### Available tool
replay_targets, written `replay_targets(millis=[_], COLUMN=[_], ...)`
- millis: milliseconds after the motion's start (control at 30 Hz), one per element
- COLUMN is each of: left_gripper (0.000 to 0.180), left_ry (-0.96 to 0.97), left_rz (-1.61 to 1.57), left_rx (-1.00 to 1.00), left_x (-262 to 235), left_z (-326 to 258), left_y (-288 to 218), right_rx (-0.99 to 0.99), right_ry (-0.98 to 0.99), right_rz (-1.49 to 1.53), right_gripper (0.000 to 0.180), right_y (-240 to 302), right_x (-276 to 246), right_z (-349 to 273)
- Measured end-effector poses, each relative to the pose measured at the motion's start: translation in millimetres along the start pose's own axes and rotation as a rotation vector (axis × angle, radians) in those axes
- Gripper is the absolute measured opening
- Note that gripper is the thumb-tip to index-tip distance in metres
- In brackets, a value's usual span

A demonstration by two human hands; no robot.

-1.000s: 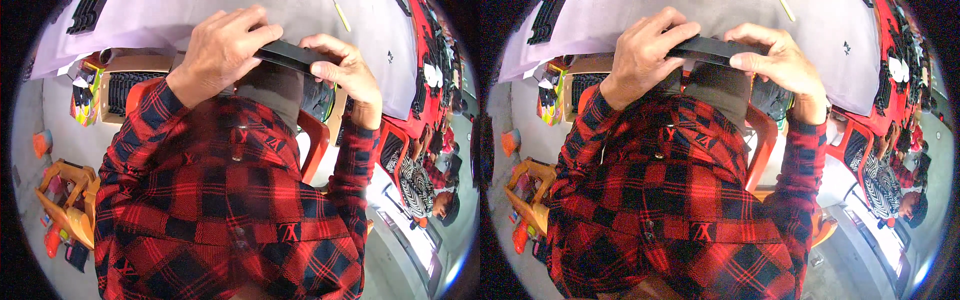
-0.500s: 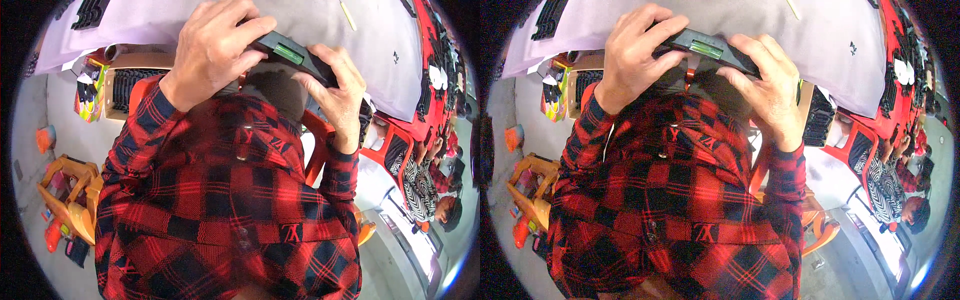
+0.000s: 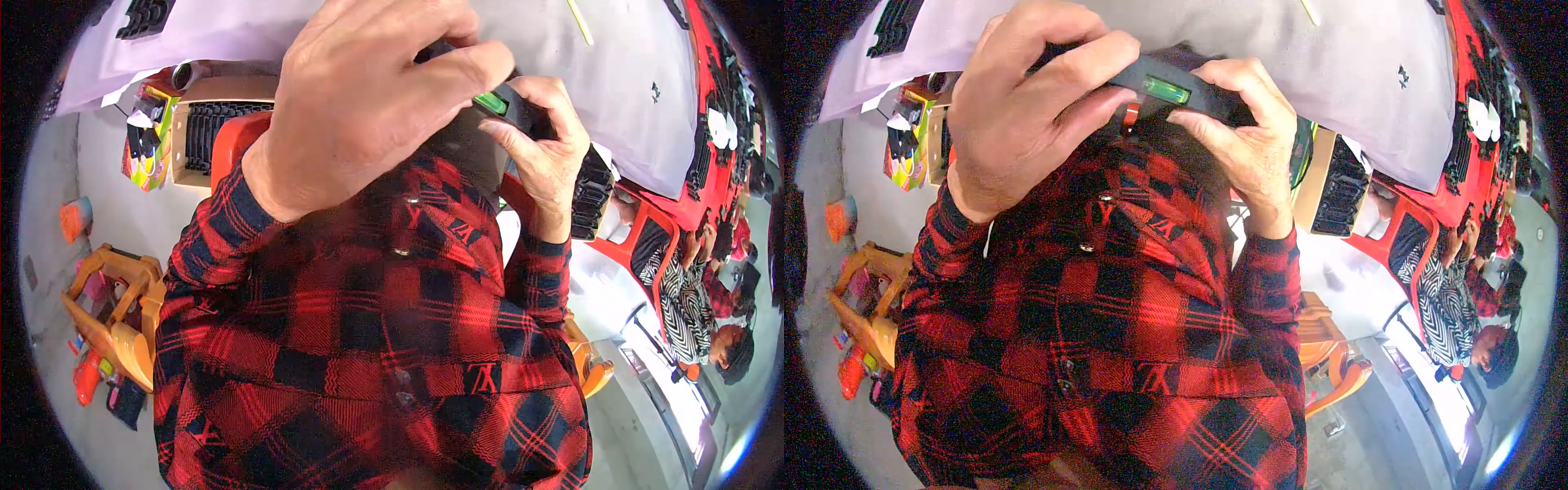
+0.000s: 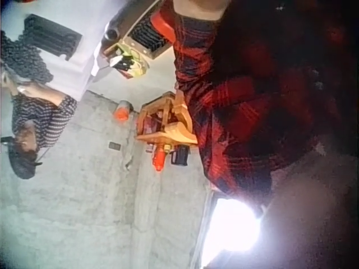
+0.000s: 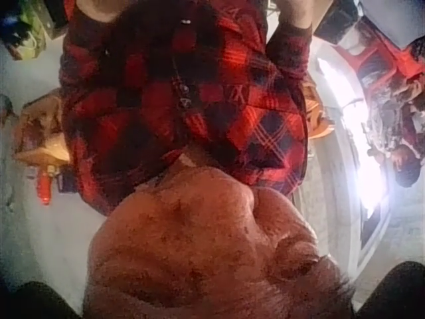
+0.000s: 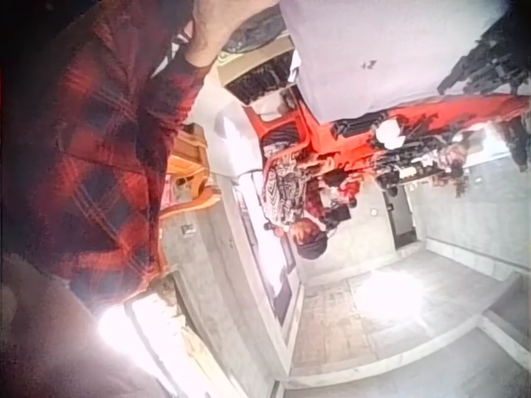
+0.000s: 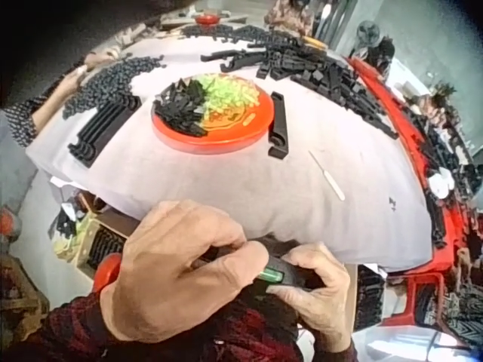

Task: The person assembles plastic components by inserting small pieces into plastic frames by hand and using a tool, then places the assembled parts into a cardboard box.

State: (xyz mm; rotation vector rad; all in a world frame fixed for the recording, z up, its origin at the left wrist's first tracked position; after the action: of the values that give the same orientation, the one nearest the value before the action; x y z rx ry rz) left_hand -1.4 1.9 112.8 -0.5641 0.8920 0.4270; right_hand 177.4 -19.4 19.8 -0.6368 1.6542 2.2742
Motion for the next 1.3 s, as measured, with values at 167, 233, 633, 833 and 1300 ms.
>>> replay_targets(millis=[167, 233, 633, 833, 1300], left_gripper=[0.017, 0.016, 0.023, 0.029, 0.023], left_ry=[-0.122, -0.171, -0.270, -0.579, 0.154], left_rz=[-0.374, -0.528, -0.469, -0.690, -0.571], left_rx=[-0.083, -0.114, -0.054, 0.222, -0.283], left_x=[-8, -9, 0, 18, 59], left_z=[-6, -8, -12, -17, -13], left_y=[5, 8, 13, 26, 61], right_rx=[0.076, 0.125, 0.188, 0.198, 0.212], right_ry=[0.020, 0.021, 0.105, 0.084, -0.028], right_rz=[0.198, 0.268, 0.469, 0.407, -0.009], right_gripper=[0.037, 0.037, 0.038, 0.036, 0.033], right_y=[-10, -15, -29, -27, -2], right_x=[7, 10, 21, 19, -2], right_z=[-1, -5, -6, -6, -6])
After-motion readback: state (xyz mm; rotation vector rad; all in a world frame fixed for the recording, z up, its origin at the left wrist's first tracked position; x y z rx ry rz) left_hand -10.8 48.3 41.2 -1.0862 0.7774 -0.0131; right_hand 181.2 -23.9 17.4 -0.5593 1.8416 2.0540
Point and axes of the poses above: each hand's wrist, its own z-axis towards the middle knuckle, its own x-axis out of the palm, y = z × x, the point moved 7 cm from there along z, towards the middle knuckle, and after that the axes turned 7 degrees about y, right-handed, at the moved point
